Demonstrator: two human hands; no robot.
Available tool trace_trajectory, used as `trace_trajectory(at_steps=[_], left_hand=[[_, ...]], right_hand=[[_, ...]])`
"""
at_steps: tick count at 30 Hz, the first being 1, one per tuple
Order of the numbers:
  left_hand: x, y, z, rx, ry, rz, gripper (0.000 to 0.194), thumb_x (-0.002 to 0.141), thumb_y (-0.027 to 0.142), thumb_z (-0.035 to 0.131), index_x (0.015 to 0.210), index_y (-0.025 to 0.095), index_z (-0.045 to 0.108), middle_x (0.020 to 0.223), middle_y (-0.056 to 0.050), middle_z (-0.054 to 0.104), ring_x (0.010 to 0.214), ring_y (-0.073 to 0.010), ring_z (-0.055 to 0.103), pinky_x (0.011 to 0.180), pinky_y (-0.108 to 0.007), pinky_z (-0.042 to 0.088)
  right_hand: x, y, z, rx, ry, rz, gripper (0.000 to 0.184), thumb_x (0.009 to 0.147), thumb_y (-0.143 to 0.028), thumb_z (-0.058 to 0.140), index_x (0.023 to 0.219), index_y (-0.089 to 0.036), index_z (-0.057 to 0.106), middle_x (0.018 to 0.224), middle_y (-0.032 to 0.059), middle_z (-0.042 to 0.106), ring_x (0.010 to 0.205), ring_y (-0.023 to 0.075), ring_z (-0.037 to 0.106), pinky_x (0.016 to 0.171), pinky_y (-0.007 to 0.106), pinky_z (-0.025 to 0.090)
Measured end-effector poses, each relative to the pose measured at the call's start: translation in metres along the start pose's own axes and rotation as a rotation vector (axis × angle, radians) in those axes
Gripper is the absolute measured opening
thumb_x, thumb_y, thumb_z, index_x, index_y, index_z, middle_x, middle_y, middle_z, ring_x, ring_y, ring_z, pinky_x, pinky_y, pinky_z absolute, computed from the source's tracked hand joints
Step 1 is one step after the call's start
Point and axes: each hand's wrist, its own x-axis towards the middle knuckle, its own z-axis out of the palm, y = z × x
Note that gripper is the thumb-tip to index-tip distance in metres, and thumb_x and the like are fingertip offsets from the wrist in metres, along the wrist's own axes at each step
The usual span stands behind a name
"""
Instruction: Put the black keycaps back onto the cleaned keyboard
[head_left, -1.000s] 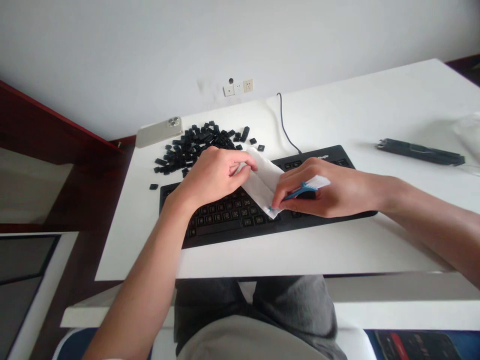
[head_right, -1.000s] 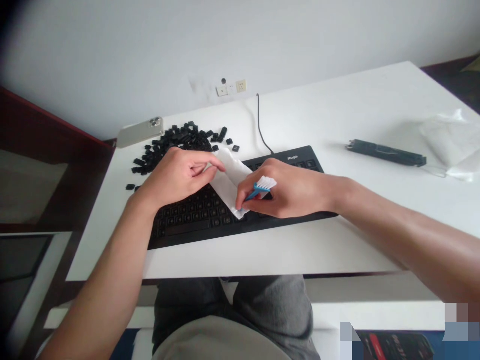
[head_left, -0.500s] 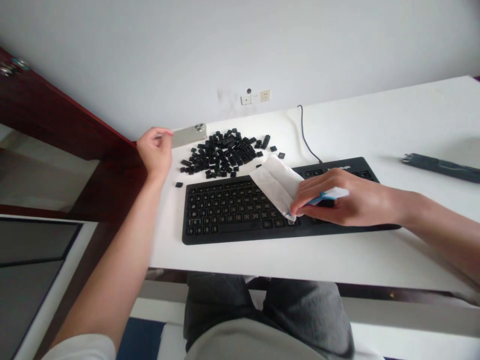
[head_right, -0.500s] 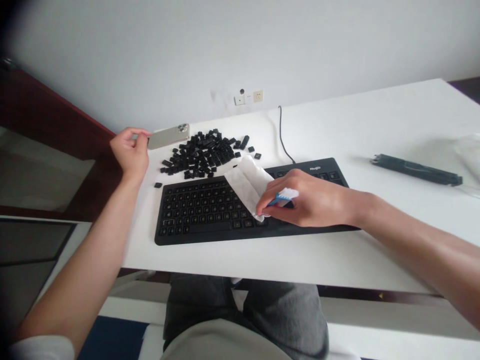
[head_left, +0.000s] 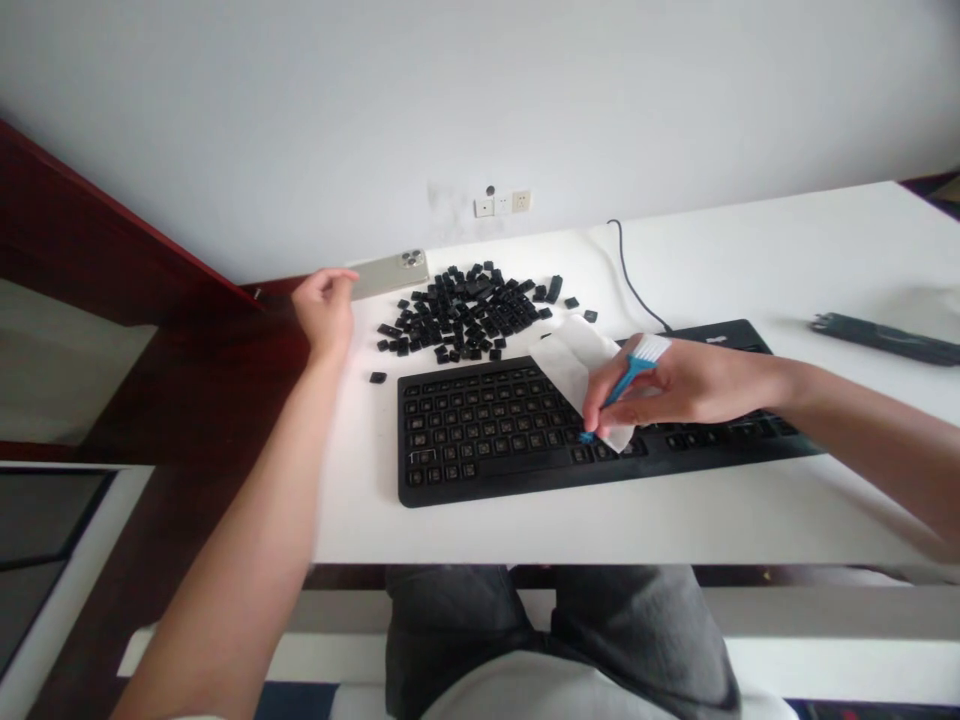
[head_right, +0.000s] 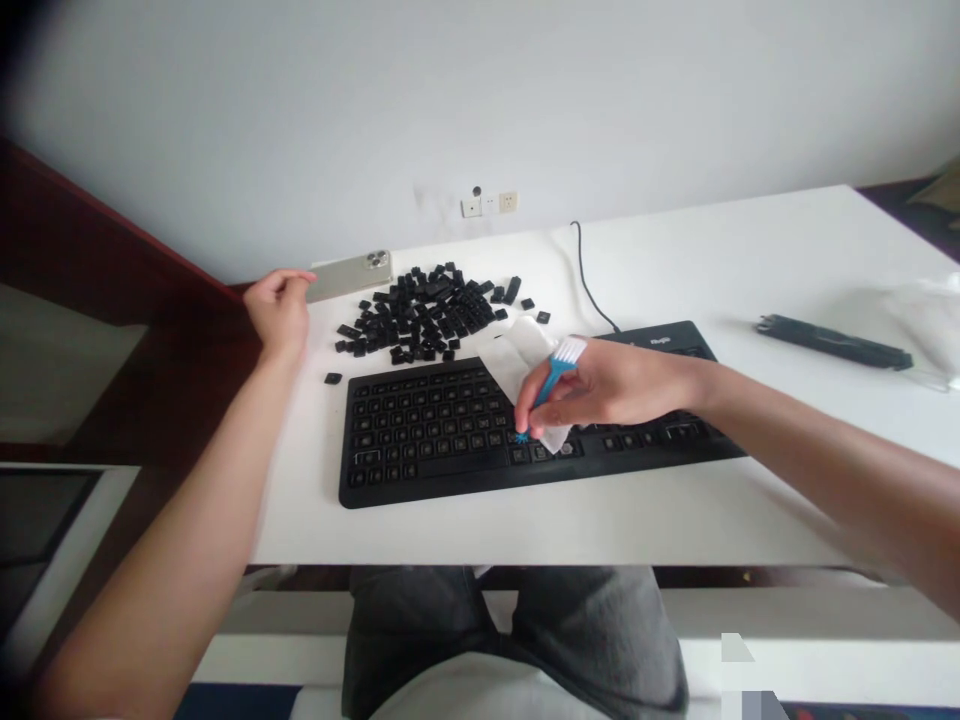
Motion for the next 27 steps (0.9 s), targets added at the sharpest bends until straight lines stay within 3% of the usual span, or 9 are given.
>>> trace_trajectory(at_steps=[3,6,10,14,19,22,27], left_hand=[[-0.004,-0.001,0.004,0.0,0.125,0.013,0.016,0.085,0.014,0.056,0.076,0.019,0.068,0.073,0.001,0.064,0.067,-0.0146,0.051,0.063,-0.029,0.036],[-0.004,-0.004,0.006,-0.009,0.114,0.017,0.017,0.085,0.014,0.056,0.079,0.019,0.071,0.075,0.001,0.065,0.066,-0.0142,0.052,0.062,-0.028,0.036],[-0.004,-0.009,0.005,-0.028,0.076,0.014,0.016,0.087,0.017,0.058,0.083,0.019,0.073,0.077,0.001,0.066,0.063,-0.0131,0.05,0.06,-0.027,0.034],[-0.004,-0.011,0.005,-0.057,0.06,0.034,0.013,0.088,0.021,0.062,0.083,0.019,0.073,0.076,0.0,0.067,0.061,-0.0127,0.049,0.061,-0.027,0.033],[-0.005,-0.009,0.005,-0.036,0.045,0.003,0.013,0.088,0.022,0.062,0.085,0.019,0.075,0.073,0.001,0.065,0.06,-0.0121,0.047,0.06,-0.026,0.031],[-0.005,-0.009,0.005,-0.037,0.043,0.003,0.013,0.088,0.021,0.062,0.085,0.018,0.075,0.073,0.002,0.065,0.06,-0.012,0.046,0.06,-0.027,0.031],[-0.002,-0.016,0.007,-0.054,0.063,0.066,0.013,0.085,0.019,0.062,0.083,0.019,0.075,0.073,0.001,0.065,0.061,-0.013,0.047,0.061,-0.027,0.032]], right_hand=[[0.028,-0.017,0.008,0.014,-0.092,-0.016,0.02,0.098,-0.037,0.076,0.105,-0.02,0.082,0.099,0.0081,0.085,0.091,0.0195,0.08,0.076,0.027,0.063],[0.051,-0.032,0.018,0.028,-0.107,-0.1,0.018,0.099,-0.037,0.074,0.103,-0.022,0.082,0.098,0.0058,0.085,0.094,0.0195,0.081,0.08,0.029,0.064],[0.066,-0.038,0.032,0.013,0.042,-0.182,0.025,0.099,-0.041,0.073,0.105,-0.018,0.08,0.095,0.0059,0.083,0.091,0.0191,0.08,0.082,0.032,0.063],[0.061,-0.029,0.033,-0.051,0.185,-0.271,0.026,0.101,-0.042,0.071,0.103,-0.017,0.079,0.091,0.0051,0.081,0.086,0.0183,0.078,0.079,0.032,0.061],[0.036,-0.024,0.007,-0.176,0.104,-0.163,0.024,0.104,-0.039,0.067,0.108,-0.021,0.081,0.1,0.0058,0.083,0.094,0.02,0.077,0.084,0.033,0.06],[0.026,-0.028,-0.005,-0.252,0.12,-0.16,0.024,0.105,-0.035,0.064,0.112,-0.022,0.082,0.108,0.0061,0.083,0.098,0.0209,0.076,0.084,0.033,0.059],[0.023,-0.033,0.004,-0.381,0.019,-0.158,0.021,0.104,-0.032,0.065,0.113,-0.023,0.081,0.109,0.0059,0.081,0.095,0.0204,0.073,0.085,0.034,0.054]])
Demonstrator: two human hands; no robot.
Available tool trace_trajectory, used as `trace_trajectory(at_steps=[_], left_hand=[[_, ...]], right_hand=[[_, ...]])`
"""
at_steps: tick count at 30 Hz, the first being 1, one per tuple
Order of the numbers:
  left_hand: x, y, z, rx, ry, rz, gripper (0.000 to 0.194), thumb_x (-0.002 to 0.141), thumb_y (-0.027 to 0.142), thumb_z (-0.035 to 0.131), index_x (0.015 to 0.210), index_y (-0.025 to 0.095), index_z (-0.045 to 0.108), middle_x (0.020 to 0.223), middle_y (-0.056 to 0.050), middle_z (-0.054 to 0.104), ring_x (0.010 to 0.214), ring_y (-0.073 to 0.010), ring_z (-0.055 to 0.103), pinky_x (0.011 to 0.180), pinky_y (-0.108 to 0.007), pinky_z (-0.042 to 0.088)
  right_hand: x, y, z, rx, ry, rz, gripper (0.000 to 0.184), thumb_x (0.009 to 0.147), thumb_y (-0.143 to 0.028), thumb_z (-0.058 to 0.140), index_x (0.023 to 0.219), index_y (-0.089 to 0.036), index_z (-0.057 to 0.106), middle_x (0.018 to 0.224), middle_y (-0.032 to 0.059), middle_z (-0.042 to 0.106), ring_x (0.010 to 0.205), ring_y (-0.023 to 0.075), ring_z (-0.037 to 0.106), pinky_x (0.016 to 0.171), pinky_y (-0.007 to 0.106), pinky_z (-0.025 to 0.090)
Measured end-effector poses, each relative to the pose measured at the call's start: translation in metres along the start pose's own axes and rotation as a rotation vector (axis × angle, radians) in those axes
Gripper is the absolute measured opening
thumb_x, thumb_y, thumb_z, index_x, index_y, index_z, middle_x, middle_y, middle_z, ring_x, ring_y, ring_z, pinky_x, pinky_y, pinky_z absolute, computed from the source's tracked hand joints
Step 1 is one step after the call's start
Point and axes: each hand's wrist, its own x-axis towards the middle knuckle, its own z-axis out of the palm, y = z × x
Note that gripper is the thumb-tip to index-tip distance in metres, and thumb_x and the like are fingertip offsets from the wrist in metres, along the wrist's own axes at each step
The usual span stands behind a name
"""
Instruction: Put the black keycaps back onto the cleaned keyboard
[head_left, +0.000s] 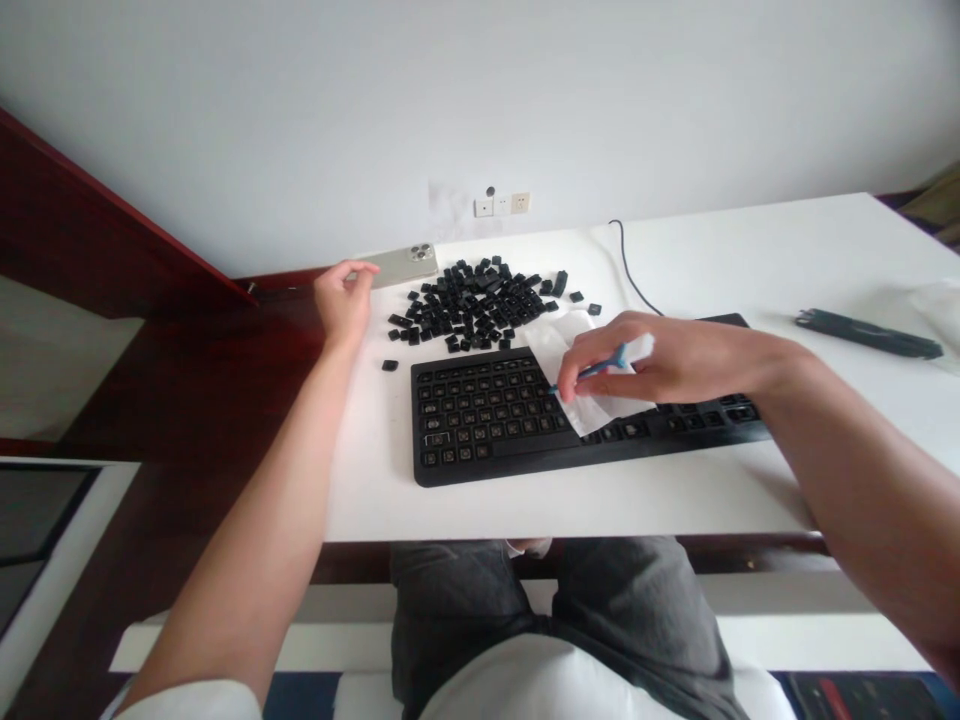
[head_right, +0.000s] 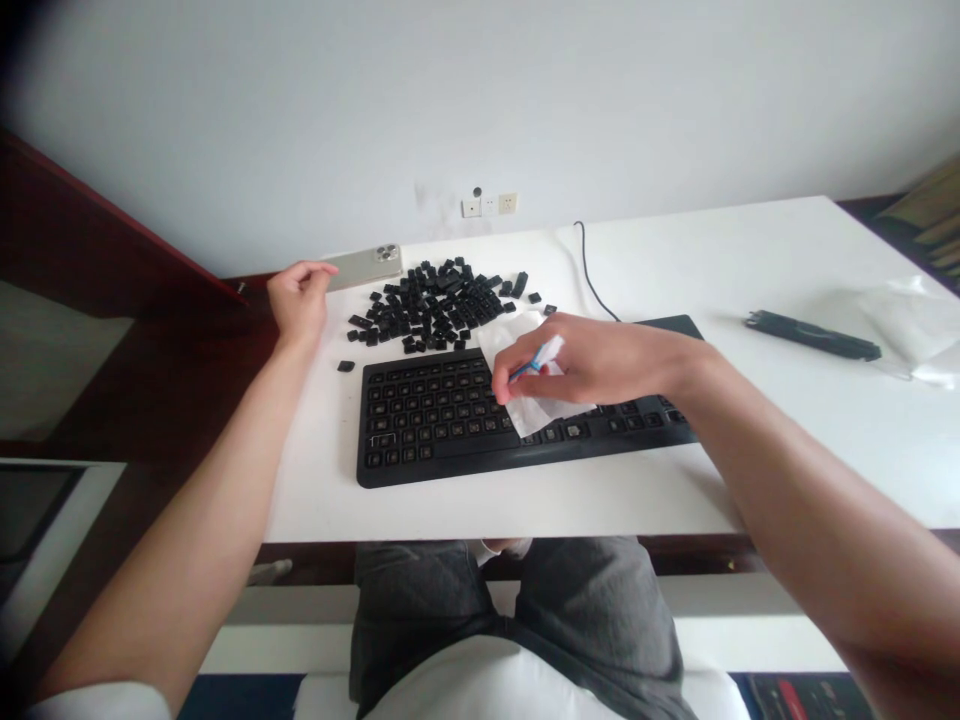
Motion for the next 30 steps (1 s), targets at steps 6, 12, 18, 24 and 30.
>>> trace_trajectory(at_steps=[6,12,18,24,30], left_hand=[[0.004,-0.01,0.002,-0.028,0.035,0.038,0.012,0.085,0.021,0.065,0.08,0.02,0.075,0.062,0.003,0.054,0.053,-0.0118,0.038,0.055,-0.028,0.026],[0.004,-0.012,0.002,-0.036,0.045,0.067,0.014,0.085,0.02,0.064,0.081,0.02,0.077,0.063,0.003,0.057,0.055,-0.0117,0.041,0.055,-0.027,0.027],[0.002,-0.009,0.002,-0.017,0.026,0.061,0.013,0.085,0.019,0.065,0.081,0.02,0.078,0.063,0.003,0.058,0.054,-0.0117,0.039,0.056,-0.028,0.028],[0.003,-0.011,0.003,0.006,0.006,0.059,0.014,0.087,0.02,0.064,0.084,0.02,0.078,0.069,0.001,0.065,0.057,-0.0129,0.046,0.057,-0.027,0.03],[0.001,-0.009,0.003,0.031,-0.016,0.055,0.012,0.089,0.023,0.066,0.085,0.021,0.077,0.06,0.003,0.056,0.051,-0.0122,0.041,0.055,-0.028,0.029]], right_hand=[[0.006,-0.003,0.011,-0.036,-0.069,-0.131,0.012,0.102,-0.027,0.066,0.103,-0.018,0.074,0.096,0.0052,0.076,0.084,0.0164,0.066,0.08,0.031,0.048],[0.015,-0.003,0.021,-0.031,0.134,-0.232,0.013,0.103,-0.023,0.065,0.094,-0.018,0.073,0.09,0.0042,0.075,0.078,0.0138,0.065,0.072,0.028,0.046],[0.029,-0.004,0.047,-0.09,0.321,-0.29,0.015,0.103,-0.026,0.067,0.109,-0.017,0.078,0.103,0.0085,0.081,0.083,0.0166,0.072,0.07,0.028,0.051],[0.022,-0.005,0.038,-0.041,0.459,-0.216,0.022,0.104,-0.031,0.067,0.116,-0.02,0.081,0.112,0.0089,0.084,0.096,0.0215,0.077,0.079,0.033,0.056],[0.021,-0.011,0.038,0.027,0.316,-0.203,0.026,0.107,-0.031,0.06,0.108,-0.018,0.083,0.099,0.0081,0.082,0.084,0.0173,0.072,0.072,0.029,0.052]])
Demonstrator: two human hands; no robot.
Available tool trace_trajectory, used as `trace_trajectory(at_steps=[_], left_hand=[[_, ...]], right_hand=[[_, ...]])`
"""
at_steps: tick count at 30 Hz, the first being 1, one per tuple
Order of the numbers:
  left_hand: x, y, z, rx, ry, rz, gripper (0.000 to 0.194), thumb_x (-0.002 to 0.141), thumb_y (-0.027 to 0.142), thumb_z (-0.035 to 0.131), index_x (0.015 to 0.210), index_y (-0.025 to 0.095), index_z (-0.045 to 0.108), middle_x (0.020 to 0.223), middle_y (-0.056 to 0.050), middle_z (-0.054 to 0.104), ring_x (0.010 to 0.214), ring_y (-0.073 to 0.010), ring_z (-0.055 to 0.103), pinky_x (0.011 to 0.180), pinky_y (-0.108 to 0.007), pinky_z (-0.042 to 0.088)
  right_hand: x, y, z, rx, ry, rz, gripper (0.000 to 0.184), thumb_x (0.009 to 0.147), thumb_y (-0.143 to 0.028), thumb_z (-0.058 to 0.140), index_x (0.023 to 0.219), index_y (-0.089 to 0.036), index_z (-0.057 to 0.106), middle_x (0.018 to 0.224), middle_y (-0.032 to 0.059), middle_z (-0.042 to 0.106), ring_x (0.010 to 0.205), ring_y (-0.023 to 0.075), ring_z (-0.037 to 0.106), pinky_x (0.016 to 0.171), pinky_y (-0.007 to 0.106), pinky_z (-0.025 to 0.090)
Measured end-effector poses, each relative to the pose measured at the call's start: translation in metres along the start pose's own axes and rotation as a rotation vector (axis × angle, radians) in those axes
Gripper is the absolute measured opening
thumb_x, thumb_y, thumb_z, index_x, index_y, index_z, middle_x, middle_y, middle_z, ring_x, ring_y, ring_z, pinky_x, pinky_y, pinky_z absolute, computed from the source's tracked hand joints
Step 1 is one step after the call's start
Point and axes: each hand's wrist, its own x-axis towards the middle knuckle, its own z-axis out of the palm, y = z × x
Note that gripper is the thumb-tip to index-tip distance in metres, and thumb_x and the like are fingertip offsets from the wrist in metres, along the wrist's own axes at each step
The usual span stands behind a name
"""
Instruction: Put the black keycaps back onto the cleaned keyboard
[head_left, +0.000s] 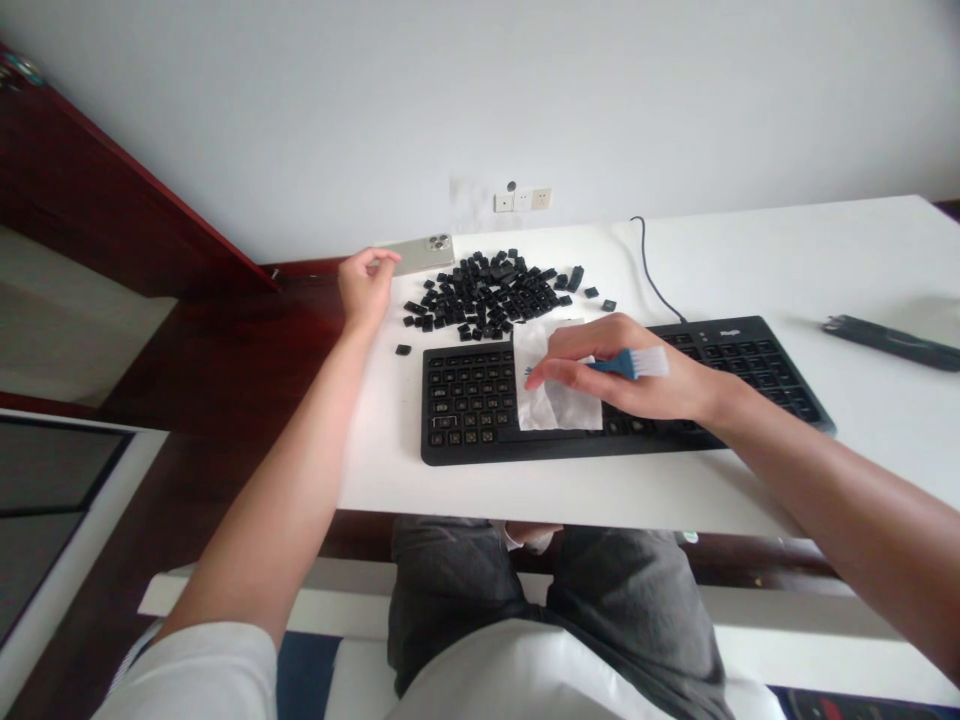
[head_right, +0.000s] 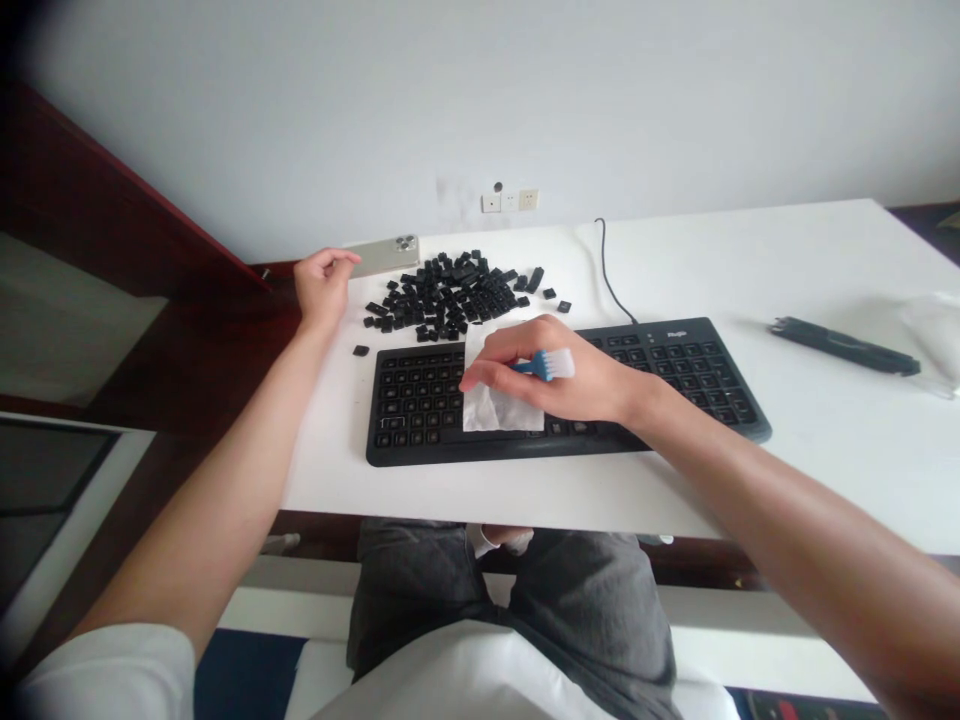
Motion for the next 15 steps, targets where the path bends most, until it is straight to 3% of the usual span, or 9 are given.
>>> trace_trajectory(at_steps=[5,10,15], left_hand=[[-0.0012,0.0052,-0.0003,0.013,-0.008,-0.007,0.012,0.09,0.024,0.066,0.084,0.02,0.077,0.059,0.003,0.053,0.05,-0.0118,0.04,0.055,-0.027,0.029],[-0.0016,0.0065,0.0001,0.005,-0.017,-0.016,0.012,0.089,0.023,0.066,0.085,0.021,0.077,0.056,0.004,0.05,0.05,-0.0116,0.039,0.054,-0.027,0.028],[-0.0024,0.0062,0.0003,0.013,-0.018,-0.001,0.013,0.091,0.027,0.066,0.085,0.021,0.077,0.061,0.003,0.058,0.052,-0.0118,0.041,0.054,-0.026,0.028]], right_hand=[[-0.0002,-0.0008,0.0018,0.01,-0.081,-0.005,0.019,0.102,-0.027,0.066,0.113,-0.017,0.079,0.102,0.0079,0.08,0.086,0.018,0.07,0.073,0.029,0.051],[-0.0017,0.0046,0.007,-0.008,-0.012,0.107,0.016,0.099,-0.025,0.071,0.114,-0.02,0.07,0.083,0.0,0.077,0.068,0.0148,0.064,0.066,0.029,0.046],[-0.0011,0.0028,0.0102,-0.026,0.079,0.179,0.012,0.099,-0.03,0.07,0.107,-0.022,0.065,0.088,0.0029,0.081,0.077,0.0188,0.072,0.07,0.031,0.05]])
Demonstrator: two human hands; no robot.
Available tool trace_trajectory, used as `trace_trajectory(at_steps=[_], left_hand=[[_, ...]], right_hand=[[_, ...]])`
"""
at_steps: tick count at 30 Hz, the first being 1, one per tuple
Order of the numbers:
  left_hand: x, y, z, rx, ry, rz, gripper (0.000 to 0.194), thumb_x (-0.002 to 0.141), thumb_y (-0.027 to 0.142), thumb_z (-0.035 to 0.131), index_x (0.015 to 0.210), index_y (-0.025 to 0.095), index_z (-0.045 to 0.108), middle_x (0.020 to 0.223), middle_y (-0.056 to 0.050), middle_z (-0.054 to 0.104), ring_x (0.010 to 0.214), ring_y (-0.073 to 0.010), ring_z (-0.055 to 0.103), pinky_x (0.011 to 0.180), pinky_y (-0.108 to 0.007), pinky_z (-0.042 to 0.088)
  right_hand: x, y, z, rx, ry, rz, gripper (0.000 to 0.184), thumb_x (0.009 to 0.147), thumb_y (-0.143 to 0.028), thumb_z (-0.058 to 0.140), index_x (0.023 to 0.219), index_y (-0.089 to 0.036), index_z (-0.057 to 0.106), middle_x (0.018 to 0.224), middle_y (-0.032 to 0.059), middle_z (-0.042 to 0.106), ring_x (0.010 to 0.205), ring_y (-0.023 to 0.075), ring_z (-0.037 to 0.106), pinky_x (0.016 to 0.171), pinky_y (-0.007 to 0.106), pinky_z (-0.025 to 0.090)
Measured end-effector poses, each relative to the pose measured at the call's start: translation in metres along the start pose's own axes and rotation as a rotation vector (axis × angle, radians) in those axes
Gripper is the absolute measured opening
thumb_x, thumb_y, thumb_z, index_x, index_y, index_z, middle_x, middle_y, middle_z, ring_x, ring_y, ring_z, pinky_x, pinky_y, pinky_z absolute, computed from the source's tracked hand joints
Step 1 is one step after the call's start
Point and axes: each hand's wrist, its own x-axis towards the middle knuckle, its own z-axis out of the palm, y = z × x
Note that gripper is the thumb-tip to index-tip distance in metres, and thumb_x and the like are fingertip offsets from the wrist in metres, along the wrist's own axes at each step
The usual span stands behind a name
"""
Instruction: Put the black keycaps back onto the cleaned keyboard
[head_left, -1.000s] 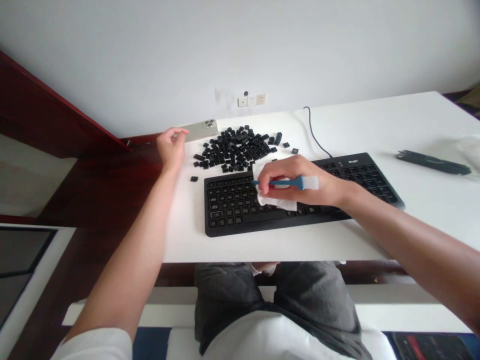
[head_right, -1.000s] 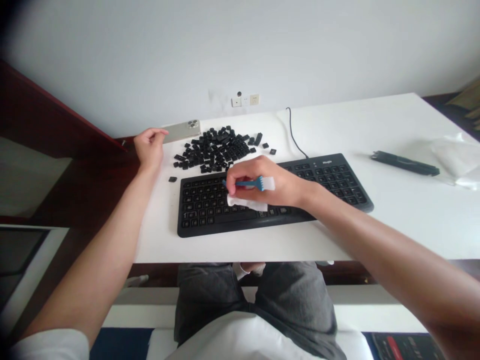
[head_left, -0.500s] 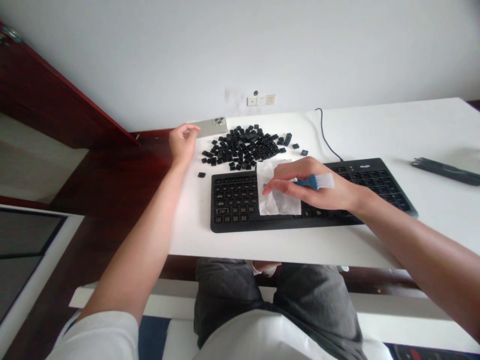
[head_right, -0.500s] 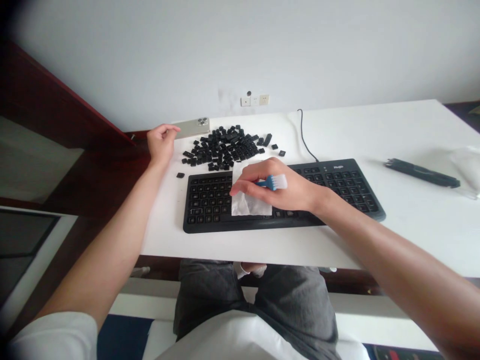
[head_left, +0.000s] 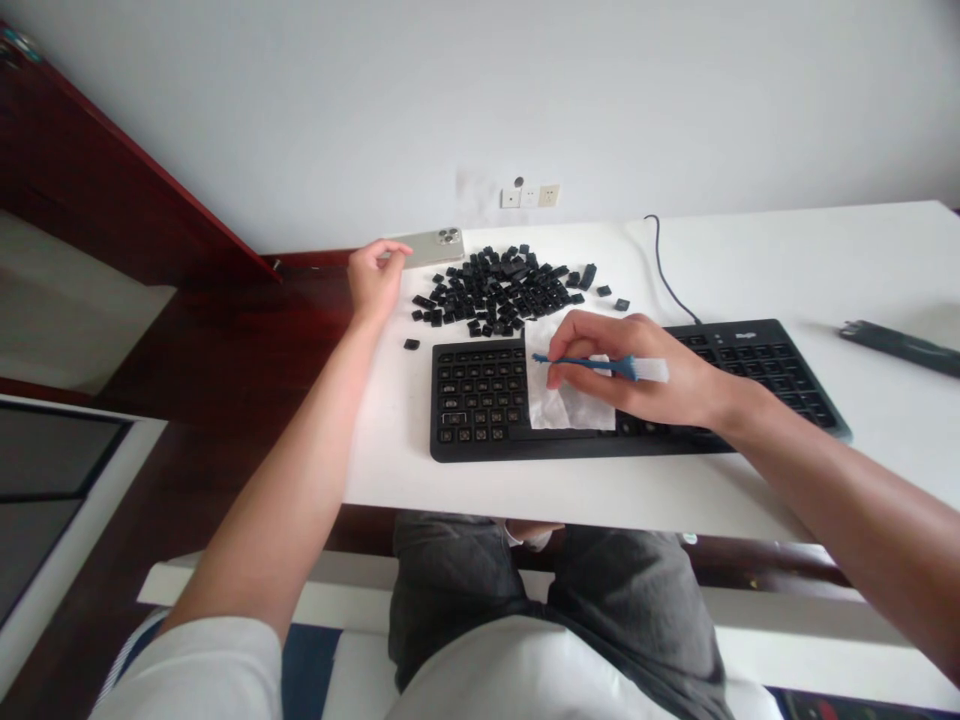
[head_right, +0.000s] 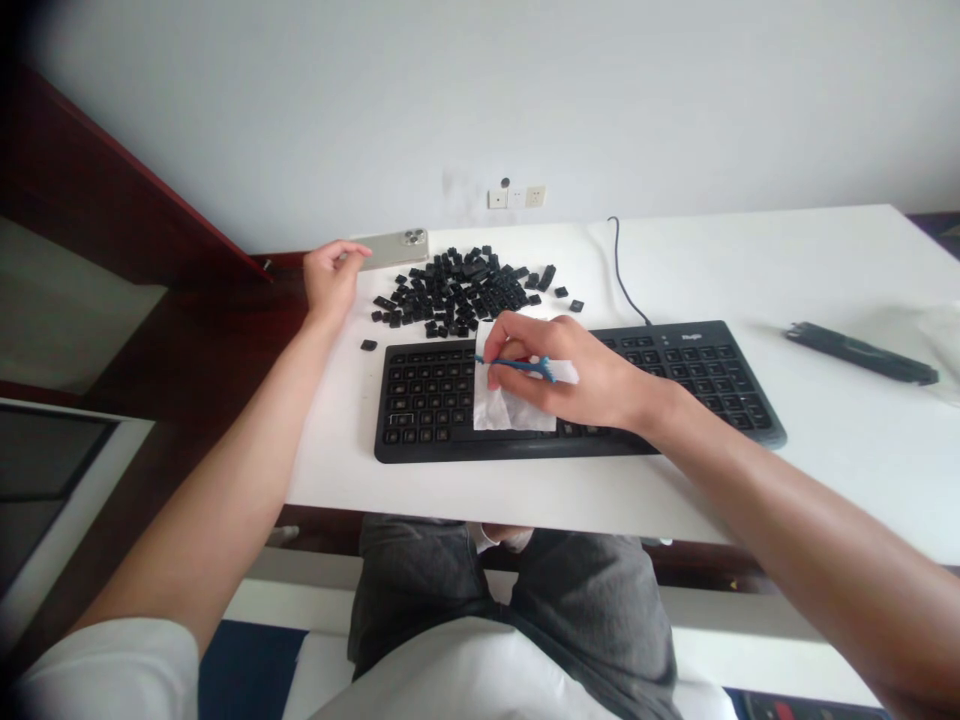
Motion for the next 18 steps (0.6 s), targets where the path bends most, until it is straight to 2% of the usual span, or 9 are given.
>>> trace_trajectory(at_steps=[3,7,11,13,18], left_hand=[[-0.0004,0.0001,0.0001,0.01,-0.004,-0.01,0.014,0.091,0.029,0.067,0.085,0.021,0.077,0.06,0.002,0.057,0.053,-0.0125,0.042,0.055,-0.027,0.03],[-0.0005,-0.0009,0.0003,-0.013,-0.015,-0.021,0.015,0.092,0.031,0.067,0.086,0.022,0.077,0.06,0.002,0.057,0.054,-0.0139,0.044,0.058,-0.028,0.033],[-0.0007,-0.0022,0.0006,-0.02,-0.026,-0.004,0.016,0.093,0.032,0.066,0.087,0.022,0.077,0.06,0.001,0.057,0.057,-0.015,0.046,0.06,-0.028,0.035],[-0.001,-0.0026,0.001,-0.02,-0.031,-0.006,0.017,0.094,0.033,0.067,0.087,0.022,0.077,0.06,0.001,0.057,0.057,-0.0149,0.047,0.06,-0.028,0.035],[-0.0015,-0.0035,0.0026,-0.027,-0.036,-0.004,0.021,0.094,0.04,0.07,0.085,0.022,0.076,0.059,0.001,0.057,0.054,-0.0141,0.044,0.058,-0.028,0.034]], right_hand=[[0.0007,-0.0032,-0.0009,0.008,-0.051,0.007,0.015,0.104,-0.036,0.064,0.101,-0.022,0.068,0.09,0.0056,0.081,0.082,0.0203,0.074,0.069,0.031,0.051],[0.0011,-0.0075,-0.0011,-0.037,-0.171,-0.034,0.026,0.106,-0.038,0.059,0.089,-0.021,0.07,0.087,0.0061,0.079,0.076,0.0186,0.072,0.062,0.03,0.049],[0.0013,-0.0082,0.0021,0.011,-0.231,0.029,0.016,0.105,-0.033,0.061,0.095,-0.022,0.066,0.084,0.0032,0.078,0.071,0.0168,0.07,0.059,0.028,0.049],[0.0016,-0.0064,0.0029,0.006,-0.228,0.018,0.013,0.103,-0.032,0.063,0.096,-0.021,0.066,0.083,0.0026,0.077,0.07,0.0159,0.069,0.058,0.027,0.048],[0.0021,-0.0033,0.0018,-0.108,-0.166,-0.114,0.01,0.097,-0.028,0.07,0.094,-0.02,0.076,0.084,0.0022,0.076,0.069,0.0139,0.065,0.063,0.027,0.048]])
